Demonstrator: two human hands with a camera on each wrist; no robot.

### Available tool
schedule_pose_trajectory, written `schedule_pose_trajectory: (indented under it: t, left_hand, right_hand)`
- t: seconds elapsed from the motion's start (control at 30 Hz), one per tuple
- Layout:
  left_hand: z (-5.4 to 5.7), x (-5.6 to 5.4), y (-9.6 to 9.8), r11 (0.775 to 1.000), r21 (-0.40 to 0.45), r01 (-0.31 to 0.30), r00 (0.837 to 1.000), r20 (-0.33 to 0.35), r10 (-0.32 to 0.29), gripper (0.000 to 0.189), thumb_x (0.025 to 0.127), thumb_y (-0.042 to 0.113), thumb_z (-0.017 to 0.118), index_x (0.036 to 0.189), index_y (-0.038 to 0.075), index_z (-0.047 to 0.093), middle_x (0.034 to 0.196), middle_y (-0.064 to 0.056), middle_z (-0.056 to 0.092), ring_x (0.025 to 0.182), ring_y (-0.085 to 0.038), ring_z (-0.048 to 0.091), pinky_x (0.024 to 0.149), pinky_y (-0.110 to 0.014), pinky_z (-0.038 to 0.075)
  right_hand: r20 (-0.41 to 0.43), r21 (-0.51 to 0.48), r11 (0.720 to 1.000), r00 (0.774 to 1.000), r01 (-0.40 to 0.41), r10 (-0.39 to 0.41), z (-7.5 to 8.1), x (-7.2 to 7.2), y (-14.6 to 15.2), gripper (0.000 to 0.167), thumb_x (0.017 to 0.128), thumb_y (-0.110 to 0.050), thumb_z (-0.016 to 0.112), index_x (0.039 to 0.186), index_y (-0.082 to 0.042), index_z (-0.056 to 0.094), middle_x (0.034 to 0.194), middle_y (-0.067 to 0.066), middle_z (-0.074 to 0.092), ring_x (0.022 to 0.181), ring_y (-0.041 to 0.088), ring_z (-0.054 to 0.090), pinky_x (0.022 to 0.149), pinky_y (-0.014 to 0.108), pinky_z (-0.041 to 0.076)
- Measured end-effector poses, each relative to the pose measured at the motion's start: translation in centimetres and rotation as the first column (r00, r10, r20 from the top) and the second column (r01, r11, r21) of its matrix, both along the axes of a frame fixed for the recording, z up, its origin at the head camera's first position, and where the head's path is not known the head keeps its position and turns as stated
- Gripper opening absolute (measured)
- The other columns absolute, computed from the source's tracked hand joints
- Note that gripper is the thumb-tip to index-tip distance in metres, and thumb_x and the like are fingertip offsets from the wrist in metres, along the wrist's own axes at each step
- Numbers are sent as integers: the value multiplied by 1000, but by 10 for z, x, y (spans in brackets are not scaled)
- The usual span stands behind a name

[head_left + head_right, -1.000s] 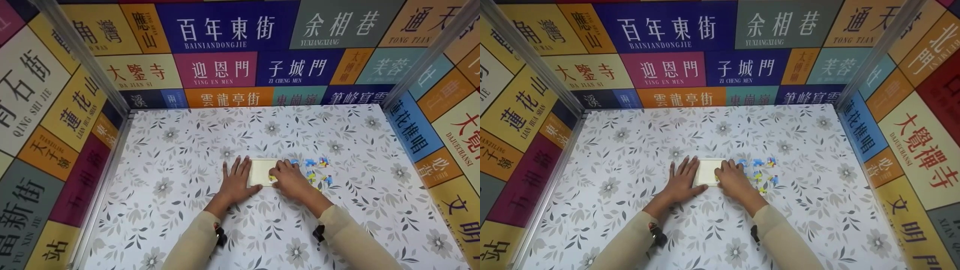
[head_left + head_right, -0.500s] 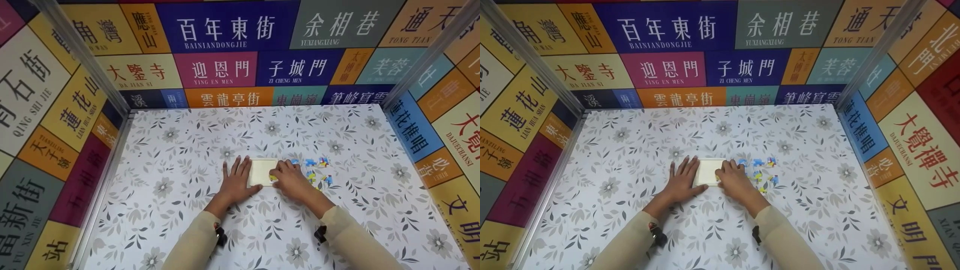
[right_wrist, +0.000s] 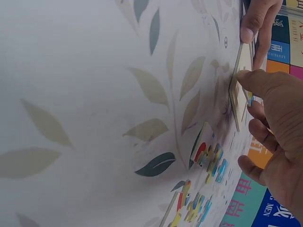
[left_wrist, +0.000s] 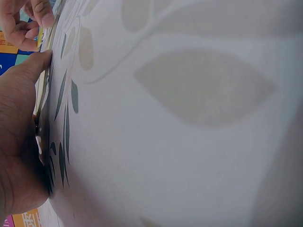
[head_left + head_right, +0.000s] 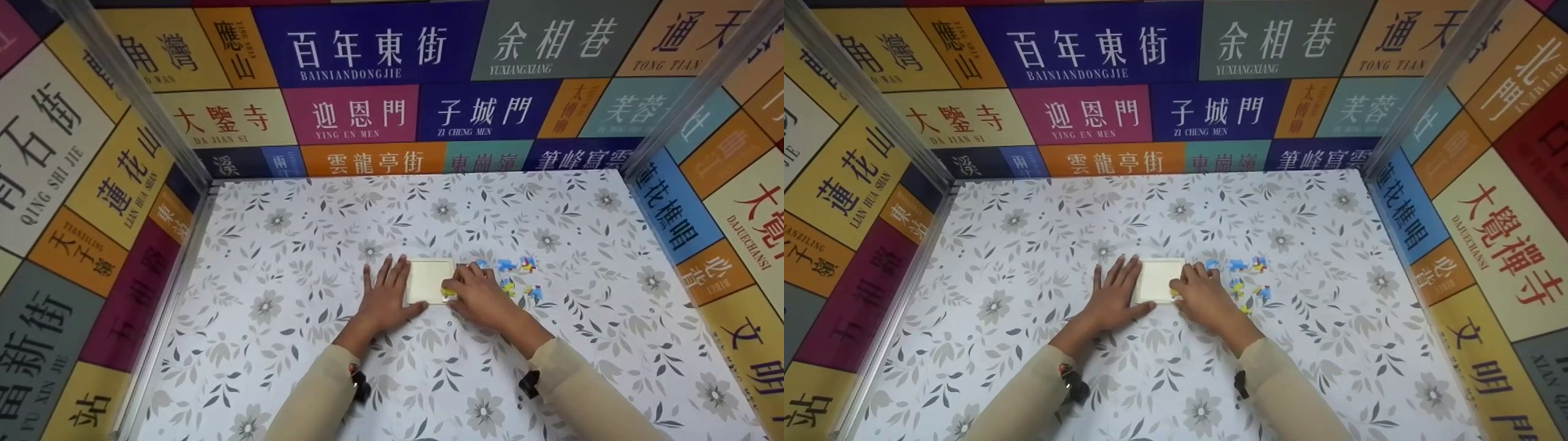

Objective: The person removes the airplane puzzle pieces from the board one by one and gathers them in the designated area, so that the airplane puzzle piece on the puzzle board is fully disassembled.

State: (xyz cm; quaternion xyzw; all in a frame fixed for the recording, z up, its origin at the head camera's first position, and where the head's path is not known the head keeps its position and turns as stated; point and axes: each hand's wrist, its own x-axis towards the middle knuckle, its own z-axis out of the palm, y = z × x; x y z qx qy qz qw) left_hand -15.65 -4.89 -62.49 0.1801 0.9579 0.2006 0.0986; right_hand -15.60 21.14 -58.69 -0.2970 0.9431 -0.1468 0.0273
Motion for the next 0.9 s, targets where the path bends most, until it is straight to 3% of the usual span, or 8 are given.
schedule_pose_trajectory:
  t: [0.27, 0.53, 0.9]
  left_hand:
    - [-1, 0, 1, 999, 42, -1, 1000, 6, 1, 102, 104, 67, 58, 178, 7, 21, 188, -6, 17, 175, -36, 8, 135, -74, -3]
    - [2, 1, 1, 1000, 2, 2, 1000, -2, -2, 103, 103, 72, 54, 178, 10, 20, 188, -5, 15, 176, -35, 8, 135, -74, 0]
    - [-9, -4, -2, 998, 54, 11, 1000, 25, -12, 106, 102, 73, 55, 179, 11, 15, 189, -4, 9, 176, -34, 0, 134, -73, -9]
  right_hand:
    - [-72, -39, 998, 996, -55, 52, -3, 8, 15, 27, 101, -23, 83, 127, -17, 76, 115, 8, 61, 106, 29, 51, 93, 64, 47]
    - [-75, -28, 998, 996, -54, 51, -1, 15, 33, 30, 102, -23, 81, 131, -17, 76, 119, 7, 62, 106, 27, 53, 85, 49, 44]
    - [-150, -59, 997, 988, -55, 45, 11, 24, 83, 32, 97, -15, 86, 127, -16, 77, 117, 9, 62, 105, 29, 53, 82, 49, 42]
